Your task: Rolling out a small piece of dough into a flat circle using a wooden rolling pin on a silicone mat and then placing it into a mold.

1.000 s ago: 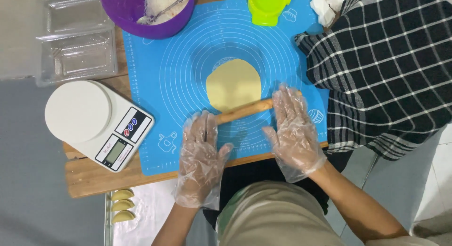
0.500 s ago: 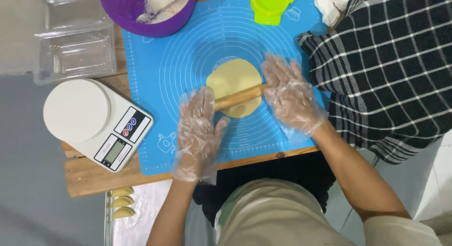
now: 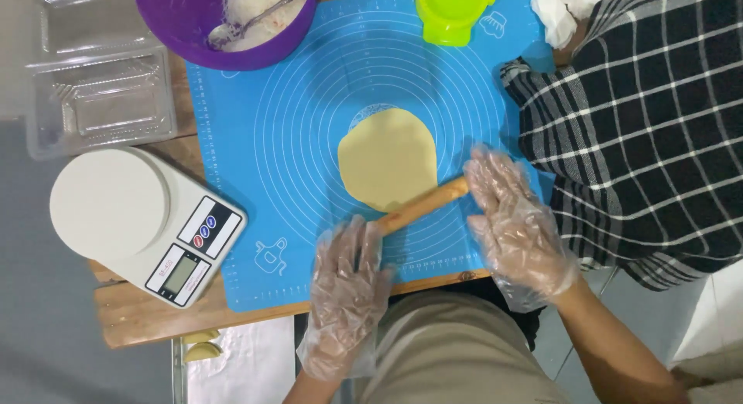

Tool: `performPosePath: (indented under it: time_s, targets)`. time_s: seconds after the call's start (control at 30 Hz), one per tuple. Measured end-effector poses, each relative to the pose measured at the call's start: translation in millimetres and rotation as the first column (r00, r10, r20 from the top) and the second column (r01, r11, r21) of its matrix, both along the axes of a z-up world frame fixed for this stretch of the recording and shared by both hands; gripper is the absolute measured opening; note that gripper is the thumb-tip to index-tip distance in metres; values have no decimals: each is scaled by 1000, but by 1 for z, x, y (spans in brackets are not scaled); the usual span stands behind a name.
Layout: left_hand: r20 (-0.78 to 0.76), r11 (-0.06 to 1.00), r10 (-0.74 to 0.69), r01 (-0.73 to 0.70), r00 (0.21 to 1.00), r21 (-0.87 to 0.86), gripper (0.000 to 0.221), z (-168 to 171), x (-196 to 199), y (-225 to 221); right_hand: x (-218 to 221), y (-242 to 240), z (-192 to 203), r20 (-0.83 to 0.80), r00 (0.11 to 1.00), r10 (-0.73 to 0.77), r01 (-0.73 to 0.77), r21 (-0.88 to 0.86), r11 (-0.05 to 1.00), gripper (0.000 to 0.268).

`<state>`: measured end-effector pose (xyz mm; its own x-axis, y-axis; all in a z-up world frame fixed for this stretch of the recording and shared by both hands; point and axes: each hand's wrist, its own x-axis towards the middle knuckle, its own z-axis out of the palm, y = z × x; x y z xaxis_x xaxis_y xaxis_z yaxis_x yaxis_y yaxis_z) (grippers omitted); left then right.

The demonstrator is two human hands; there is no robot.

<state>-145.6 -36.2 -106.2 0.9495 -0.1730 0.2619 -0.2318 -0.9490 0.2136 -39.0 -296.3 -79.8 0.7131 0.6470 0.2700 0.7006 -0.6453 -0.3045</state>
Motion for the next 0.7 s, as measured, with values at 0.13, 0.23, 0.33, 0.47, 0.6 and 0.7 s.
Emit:
performPosePath:
  time_s: [0.13, 0.23, 0.33, 0.47, 0.6, 0.7]
  targets:
    - [165, 988, -127, 140, 978, -66, 57, 0, 20, 14, -1, 7, 9, 10, 994, -111, 111, -5, 994, 44]
    - [96, 946, -67, 94, 993, -312, 30, 34, 51, 16, 10, 6, 12, 67, 993, -96, 98, -25, 995, 35]
    - [106, 934, -80, 112, 991, -338, 8, 19, 89, 41, 23, 11, 7, 98, 992, -84, 94, -96, 991, 28]
    - [297, 973, -201, 226, 934, -50, 34, 5, 143, 58, 37, 26, -7, 24, 972, -233, 233, -193, 953, 27]
    - [363, 972, -218, 234, 906, 0, 47, 5, 168, 51, 28, 32, -20, 24, 945, -327, 325, -191, 926, 25]
    - [-139, 985, -172, 167, 975, -50, 57, 3, 166, 43, 16, 42, -6, 168, 936, -308, 328, -105, 939, 43]
